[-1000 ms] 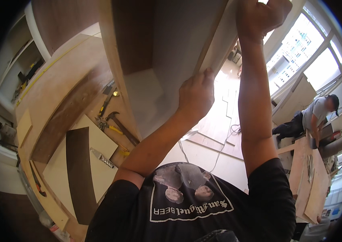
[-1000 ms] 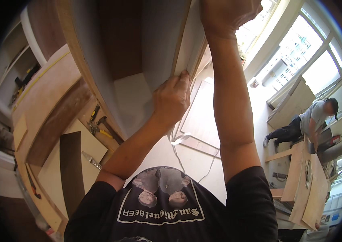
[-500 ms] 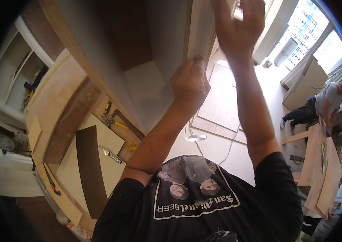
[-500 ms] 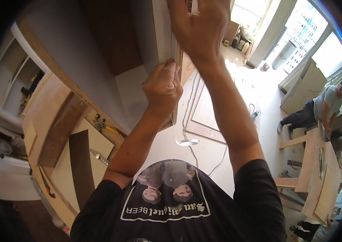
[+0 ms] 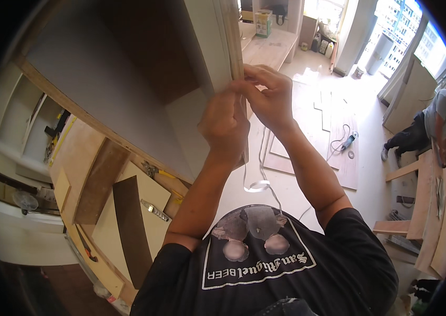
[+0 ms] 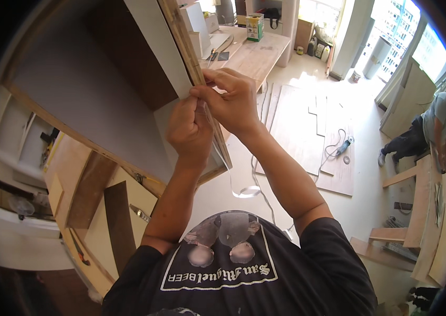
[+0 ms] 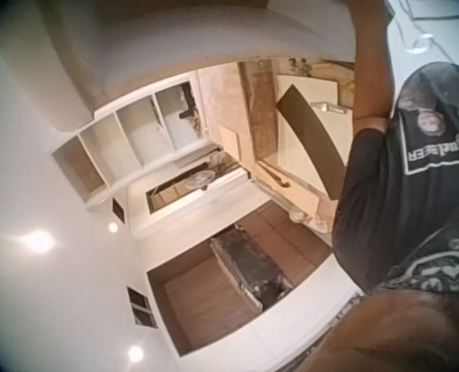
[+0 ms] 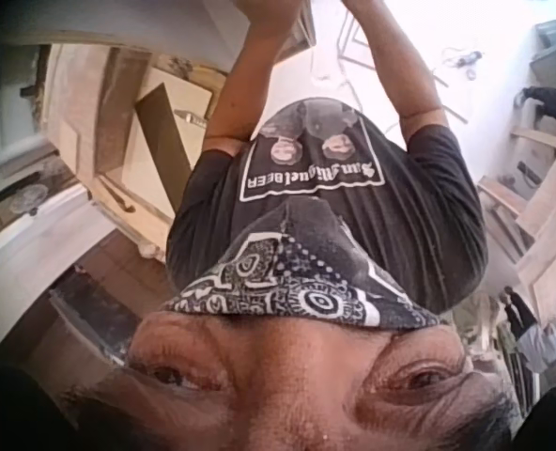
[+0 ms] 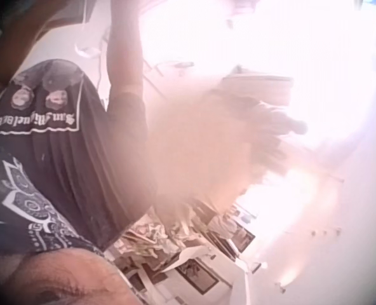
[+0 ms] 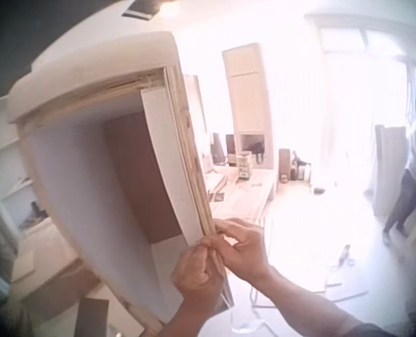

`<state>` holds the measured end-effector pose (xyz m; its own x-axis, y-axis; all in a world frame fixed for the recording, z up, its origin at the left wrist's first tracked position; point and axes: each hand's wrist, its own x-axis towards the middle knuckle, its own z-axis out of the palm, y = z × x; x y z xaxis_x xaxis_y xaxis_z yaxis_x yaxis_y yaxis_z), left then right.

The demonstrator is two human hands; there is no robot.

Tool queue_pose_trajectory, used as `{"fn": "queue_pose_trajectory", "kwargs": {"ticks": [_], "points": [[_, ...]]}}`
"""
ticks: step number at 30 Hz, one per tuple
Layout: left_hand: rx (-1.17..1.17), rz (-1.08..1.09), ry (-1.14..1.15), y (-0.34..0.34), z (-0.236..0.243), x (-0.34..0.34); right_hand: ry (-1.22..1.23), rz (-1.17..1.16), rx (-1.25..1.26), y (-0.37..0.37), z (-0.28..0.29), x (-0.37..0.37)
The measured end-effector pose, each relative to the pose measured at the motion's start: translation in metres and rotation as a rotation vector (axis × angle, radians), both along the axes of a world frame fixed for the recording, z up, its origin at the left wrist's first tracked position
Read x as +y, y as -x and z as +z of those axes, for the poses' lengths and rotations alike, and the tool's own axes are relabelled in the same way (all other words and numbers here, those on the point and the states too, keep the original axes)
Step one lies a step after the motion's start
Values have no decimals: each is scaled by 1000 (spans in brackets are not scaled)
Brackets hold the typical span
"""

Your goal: Applying and trimming edge banding on a wooden cabinet frame.

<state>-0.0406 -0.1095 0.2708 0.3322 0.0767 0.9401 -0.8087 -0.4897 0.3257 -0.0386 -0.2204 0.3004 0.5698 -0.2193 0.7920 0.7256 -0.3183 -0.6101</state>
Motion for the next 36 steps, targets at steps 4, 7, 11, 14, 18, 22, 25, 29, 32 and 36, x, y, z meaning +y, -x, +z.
{"fn": "queue_pose_trajectory", "kwargs": {"ticks": [4, 7, 11, 14, 18, 22, 25, 29, 32, 36], "points": [[56, 90, -67, 6, -12, 0, -31, 13, 22, 2, 0, -1], [4, 139, -81, 4, -35, -3, 50, -61, 29, 6, 0, -1], [-29, 102, -95, 1, -48, -2, 239, -263, -118, 3, 1, -1], [-9, 60, -67, 3, -43, -1, 221, -299, -222, -9, 1, 3], [-65, 128, -42, 0, -43, 2, 263, -445, -313, -18, 2, 10], [-19, 104, -14, -5, -54, 1, 300, -321, -104, -1, 17, 16], [-41, 82, 64, -3, -68, 3, 171, -336, -349, -16, 10, 31], [167, 51, -5, 10, -127, 7, 270, -243, -337, -18, 6, 17], [270, 35, -7, 16, -183, 11, 294, -238, -276, -4, 11, 29], [370, 45, -52, 20, -223, 14, 249, -422, -293, -17, -2, 32]]}}
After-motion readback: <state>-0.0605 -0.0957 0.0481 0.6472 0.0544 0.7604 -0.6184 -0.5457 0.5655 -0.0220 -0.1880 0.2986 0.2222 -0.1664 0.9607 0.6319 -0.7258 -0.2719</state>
